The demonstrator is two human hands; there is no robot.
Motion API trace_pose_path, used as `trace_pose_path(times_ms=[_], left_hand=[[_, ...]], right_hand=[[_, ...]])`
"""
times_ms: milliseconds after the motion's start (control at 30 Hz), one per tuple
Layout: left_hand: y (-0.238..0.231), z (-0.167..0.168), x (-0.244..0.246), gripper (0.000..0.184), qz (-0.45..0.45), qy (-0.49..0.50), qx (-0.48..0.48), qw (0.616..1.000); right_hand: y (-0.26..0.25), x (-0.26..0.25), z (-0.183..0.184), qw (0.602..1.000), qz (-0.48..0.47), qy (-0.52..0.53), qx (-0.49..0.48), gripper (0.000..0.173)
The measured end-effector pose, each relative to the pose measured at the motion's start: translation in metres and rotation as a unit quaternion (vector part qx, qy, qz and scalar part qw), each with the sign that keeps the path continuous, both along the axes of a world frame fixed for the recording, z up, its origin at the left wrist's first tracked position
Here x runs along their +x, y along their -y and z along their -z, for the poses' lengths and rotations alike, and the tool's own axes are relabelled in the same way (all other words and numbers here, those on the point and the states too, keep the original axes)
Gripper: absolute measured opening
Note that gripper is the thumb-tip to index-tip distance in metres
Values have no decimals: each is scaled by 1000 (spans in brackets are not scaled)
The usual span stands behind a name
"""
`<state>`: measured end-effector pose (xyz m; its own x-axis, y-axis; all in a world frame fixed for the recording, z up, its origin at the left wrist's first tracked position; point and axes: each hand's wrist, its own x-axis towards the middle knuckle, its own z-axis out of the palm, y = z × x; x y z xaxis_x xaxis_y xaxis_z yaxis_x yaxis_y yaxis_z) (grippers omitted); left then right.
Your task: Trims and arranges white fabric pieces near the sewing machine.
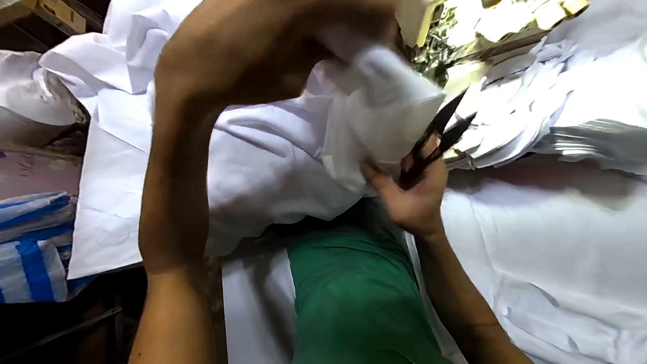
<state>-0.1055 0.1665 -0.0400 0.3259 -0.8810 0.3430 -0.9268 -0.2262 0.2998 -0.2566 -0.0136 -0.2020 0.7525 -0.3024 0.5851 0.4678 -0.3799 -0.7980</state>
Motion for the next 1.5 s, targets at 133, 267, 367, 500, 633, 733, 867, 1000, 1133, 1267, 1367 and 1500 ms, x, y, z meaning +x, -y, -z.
trace_pose_path(times_ms=[133, 267, 367, 500, 633, 733, 867, 1000, 1133, 1267, 1367, 1500], left_hand=[[-88, 39, 44, 25, 89, 16, 13, 996], [-170, 109, -4, 21, -172, -1, 43, 984], [-176, 129, -30, 27, -283, -36, 22, 958], [-151, 138, -61, 33, -378, -70, -58, 922], [-98, 138, -80, 40, -474, -3, -73, 877], [-59, 140, -87, 52, -484, 68, -59, 871], [-36, 157, -82, 34, -463, 79, -26, 883], [-38, 164, -74, 22, -459, 71, 3, 885], [-46, 154, -71, 18, -434, -8, -21, 901], [-57, 133, -74, 12, -378, -194, -90, 901], [-61, 126, -75, 16, -291, -317, -146, 891], [-54, 131, -74, 19, -255, -352, -159, 887]], right_hand=[[-49, -15, 30, 979, -99, 51, -170, 2], [-86, -22, 59, 943, -204, -13, -263, 12], [-89, -20, 70, 932, -244, -49, -262, 12], [-78, -16, 66, 937, -267, -71, -213, 15], [-61, -5, 54, 975, -176, -77, -115, 7], [-45, 16, 44, 991, -79, -80, -78, 9], [-34, 49, 35, 993, -9, -65, -101, 25], [-32, 87, 42, 986, -20, -23, -164, 30], [-32, 103, 58, 987, -64, -32, -141, 26], [-32, 82, 42, 988, -144, -46, 35, 19], [-26, 63, 28, 975, -168, 0, 142, 25], [-19, 53, 27, 976, -146, 21, 161, 29]])
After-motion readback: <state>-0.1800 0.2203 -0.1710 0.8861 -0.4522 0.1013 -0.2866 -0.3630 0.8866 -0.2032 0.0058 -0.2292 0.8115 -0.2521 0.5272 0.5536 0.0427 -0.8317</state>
